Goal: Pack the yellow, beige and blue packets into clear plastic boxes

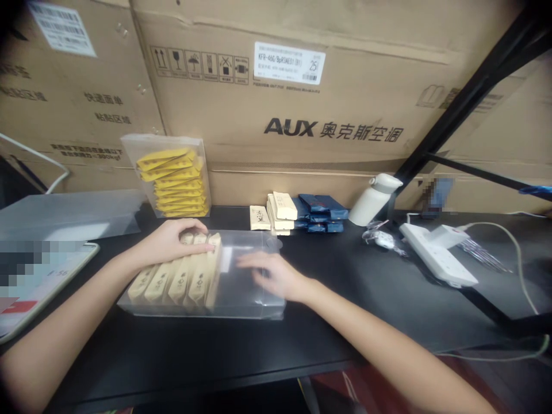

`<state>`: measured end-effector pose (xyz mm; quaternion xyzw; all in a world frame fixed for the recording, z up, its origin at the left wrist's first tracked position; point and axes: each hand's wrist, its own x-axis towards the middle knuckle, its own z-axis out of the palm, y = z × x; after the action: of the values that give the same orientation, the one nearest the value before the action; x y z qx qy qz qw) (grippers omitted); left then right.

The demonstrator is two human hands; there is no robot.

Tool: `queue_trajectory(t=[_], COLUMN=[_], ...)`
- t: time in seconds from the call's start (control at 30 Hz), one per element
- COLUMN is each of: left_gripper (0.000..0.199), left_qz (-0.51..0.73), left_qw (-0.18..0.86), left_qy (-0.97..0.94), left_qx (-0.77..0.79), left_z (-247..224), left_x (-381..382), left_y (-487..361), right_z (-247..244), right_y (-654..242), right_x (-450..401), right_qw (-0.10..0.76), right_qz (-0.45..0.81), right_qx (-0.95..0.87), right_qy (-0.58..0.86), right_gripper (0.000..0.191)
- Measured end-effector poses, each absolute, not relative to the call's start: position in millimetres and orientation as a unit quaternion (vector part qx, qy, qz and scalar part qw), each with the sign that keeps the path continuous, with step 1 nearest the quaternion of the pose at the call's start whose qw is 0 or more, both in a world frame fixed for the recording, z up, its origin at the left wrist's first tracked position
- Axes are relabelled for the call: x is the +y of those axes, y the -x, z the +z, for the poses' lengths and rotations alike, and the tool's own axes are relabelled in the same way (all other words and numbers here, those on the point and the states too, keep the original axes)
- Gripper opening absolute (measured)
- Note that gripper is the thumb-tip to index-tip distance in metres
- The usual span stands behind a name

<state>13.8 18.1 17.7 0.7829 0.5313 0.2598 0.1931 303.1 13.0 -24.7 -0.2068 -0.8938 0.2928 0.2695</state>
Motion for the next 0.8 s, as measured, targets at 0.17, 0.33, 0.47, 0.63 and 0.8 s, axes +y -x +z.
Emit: queue_trajectory(t=[0.17,0.33,0.47,0.63,0.8], left_gripper=[0.044,0.045,0.045,0.045,0.047], left_qz=[0.26,0.247,0.241,0.244,0.246], left_qw=[0.204,0.225,0.229,0.232,0.231], left_qy=[-0.77,-0.778,-0.779,-0.777,-0.778], left_qx=[0.546,0.533,0.531,0.532,0.53], left_z=[16.1,19.1,21.6,21.9,21.3], left_x=[26.7,26.3,24.2,24.0,24.2], left_y=[5.1,9.8,8.1,7.3,7.7], right_z=[-27.7,-25.6,-24.8,-24.7,-22.3], right_y=[-329.9,-337.9,-330.5,-324.4,-323.1], right_x=[42.1,53.1,52.1,51.5,49.7], right_qw=[0.349,0.312,0.2,0.172,0.153], right_qz=[0.216,0.058,0.013,-0.015,-0.03], right_qx=[-0.836,-0.891,-0.924,-0.926,-0.927], right_qy=[0.364,0.326,0.327,0.337,0.34], right_gripper=[0.03,0.03,0.043,0.042,0.038])
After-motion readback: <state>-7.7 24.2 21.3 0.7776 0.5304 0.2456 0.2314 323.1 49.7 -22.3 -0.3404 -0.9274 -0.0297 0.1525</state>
